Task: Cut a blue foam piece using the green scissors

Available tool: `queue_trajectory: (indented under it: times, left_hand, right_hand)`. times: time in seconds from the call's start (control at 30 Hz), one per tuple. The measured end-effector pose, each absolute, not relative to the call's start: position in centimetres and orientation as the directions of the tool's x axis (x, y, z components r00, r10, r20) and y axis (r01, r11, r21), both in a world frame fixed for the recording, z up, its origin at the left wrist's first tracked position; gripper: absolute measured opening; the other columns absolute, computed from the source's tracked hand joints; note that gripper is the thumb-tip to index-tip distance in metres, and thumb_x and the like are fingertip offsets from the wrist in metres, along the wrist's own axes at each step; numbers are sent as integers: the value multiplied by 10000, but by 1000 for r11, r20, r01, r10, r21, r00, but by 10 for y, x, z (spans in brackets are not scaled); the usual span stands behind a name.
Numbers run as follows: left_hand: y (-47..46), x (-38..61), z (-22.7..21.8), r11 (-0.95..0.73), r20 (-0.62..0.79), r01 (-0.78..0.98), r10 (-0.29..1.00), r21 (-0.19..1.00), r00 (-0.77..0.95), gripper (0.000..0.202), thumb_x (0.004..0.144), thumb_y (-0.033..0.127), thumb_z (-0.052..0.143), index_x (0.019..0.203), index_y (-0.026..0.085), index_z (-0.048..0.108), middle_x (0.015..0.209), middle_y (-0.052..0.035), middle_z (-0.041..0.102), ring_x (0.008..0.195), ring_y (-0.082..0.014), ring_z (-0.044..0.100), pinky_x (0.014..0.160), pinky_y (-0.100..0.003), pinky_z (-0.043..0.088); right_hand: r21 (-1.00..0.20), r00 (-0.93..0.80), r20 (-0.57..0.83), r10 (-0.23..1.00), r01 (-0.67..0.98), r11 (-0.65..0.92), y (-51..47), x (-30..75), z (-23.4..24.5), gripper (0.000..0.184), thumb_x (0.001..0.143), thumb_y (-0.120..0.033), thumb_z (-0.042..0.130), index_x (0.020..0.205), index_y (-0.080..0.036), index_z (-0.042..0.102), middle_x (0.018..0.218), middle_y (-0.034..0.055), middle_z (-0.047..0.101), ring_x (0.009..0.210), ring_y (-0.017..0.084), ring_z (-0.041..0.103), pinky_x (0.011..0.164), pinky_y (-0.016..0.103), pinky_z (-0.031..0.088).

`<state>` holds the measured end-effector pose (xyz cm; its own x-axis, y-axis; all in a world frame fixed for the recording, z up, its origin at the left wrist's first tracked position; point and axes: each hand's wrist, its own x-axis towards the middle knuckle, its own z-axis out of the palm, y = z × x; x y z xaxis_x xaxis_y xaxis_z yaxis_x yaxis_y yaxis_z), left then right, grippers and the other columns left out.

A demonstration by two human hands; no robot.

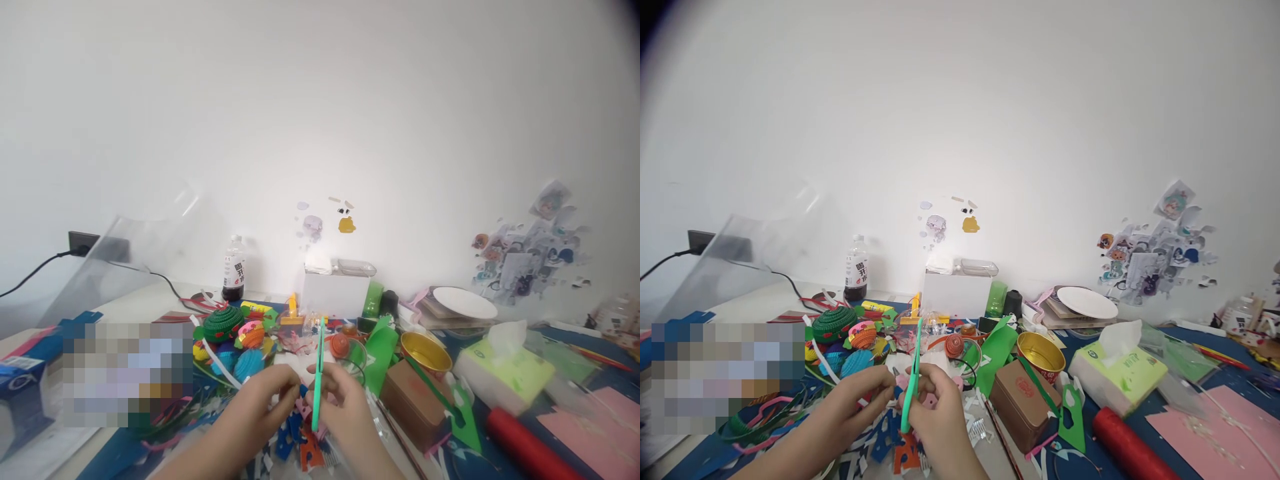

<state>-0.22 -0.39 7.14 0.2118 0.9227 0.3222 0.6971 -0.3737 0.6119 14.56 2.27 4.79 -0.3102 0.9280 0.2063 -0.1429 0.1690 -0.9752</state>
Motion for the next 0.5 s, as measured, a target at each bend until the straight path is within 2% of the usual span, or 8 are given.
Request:
queue_trajectory:
  times: [0.07,0.17,0.3,0.5]
  left_hand:
    - [-3,-7,75,-372,326,651,925,662,196,200,812,274,358,628,211,406,639,27,456,610,-129,425,563,-226,345]
    - [-4,-14,83,-363,337,592,928,720,159,221,809,309,358,624,207,423,625,35,432,602,-123,409,561,-225,342]
    - [-4,-18,89,-356,350,578,928,734,126,240,785,328,366,582,207,408,592,39,410,582,-122,397,554,-230,341]
    - [-4,-15,87,-319,324,580,941,750,98,225,762,311,379,560,210,386,570,46,404,568,-118,390,540,-230,341]
  right_hand:
    - [-981,-407,187,894,-118,152,22,149,49,270,656,-246,631,911,-158,640,615,-16,573,579,135,535,583,239,423]
    - [-976,-503,216,837,-80,204,22,153,46,257,631,-215,631,883,-172,664,631,-18,544,594,135,502,584,236,409]
    - [-982,-541,187,820,-76,174,20,157,43,249,632,-234,624,872,-182,662,609,-23,491,585,139,460,577,242,396]
    - [-981,-560,187,807,-57,188,12,156,52,206,673,-296,632,842,-183,665,667,3,496,621,144,434,561,231,369]
